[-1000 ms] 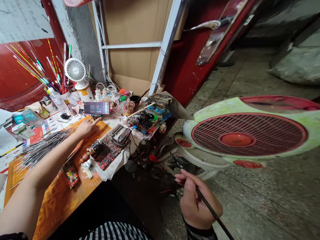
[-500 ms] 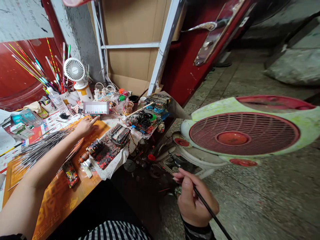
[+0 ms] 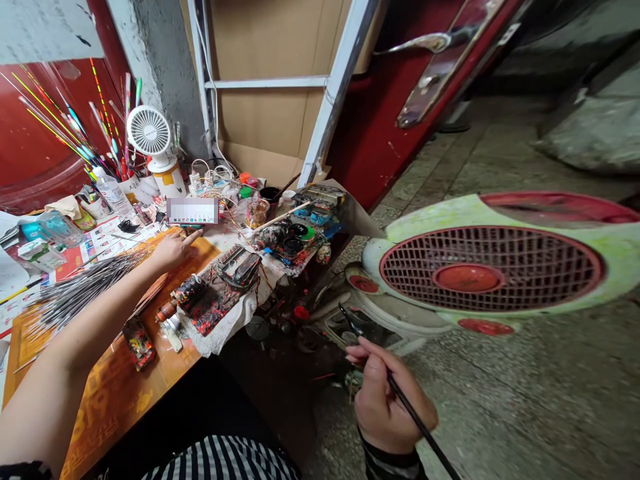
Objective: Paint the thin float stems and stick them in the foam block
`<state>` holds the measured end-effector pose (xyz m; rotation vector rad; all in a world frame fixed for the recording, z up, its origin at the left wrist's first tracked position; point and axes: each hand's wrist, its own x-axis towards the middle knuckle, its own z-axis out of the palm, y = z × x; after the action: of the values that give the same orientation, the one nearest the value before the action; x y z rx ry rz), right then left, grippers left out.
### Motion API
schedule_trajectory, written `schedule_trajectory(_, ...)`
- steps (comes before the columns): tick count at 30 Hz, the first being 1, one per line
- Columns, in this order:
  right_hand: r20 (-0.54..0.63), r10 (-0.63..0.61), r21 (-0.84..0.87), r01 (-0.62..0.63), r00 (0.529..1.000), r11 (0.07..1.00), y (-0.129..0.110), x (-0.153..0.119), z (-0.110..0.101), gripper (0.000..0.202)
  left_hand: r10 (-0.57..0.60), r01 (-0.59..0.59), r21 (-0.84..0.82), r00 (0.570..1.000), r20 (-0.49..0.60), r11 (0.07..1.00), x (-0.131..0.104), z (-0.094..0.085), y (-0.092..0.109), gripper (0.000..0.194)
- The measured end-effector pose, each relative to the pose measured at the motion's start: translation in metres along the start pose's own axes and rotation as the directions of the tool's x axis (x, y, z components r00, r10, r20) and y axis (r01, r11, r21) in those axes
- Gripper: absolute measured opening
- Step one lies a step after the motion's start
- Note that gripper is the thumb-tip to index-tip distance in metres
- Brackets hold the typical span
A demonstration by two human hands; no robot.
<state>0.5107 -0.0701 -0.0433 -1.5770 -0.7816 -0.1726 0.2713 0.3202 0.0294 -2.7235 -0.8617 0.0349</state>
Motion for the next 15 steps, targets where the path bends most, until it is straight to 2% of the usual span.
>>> schedule_trajectory(5,-0.024,-0.002,0.024,0.003,1.000,1.000,-0.0070,0.0023,0.0019,0.030,0.004,-0.004,0.024,1.000,-0.005,1.000,-0.0006,-0.0003,-0.0018,0.067)
schedule_trajectory(15,-0.035,0.015,0.035,-0.014,0.999,0.999,-0.0054,0.0016,0.0030,0.031,-0.021,0.020,0.019,1.000,0.019,1.000,-0.0033,-0.0021,-0.0014,0.064)
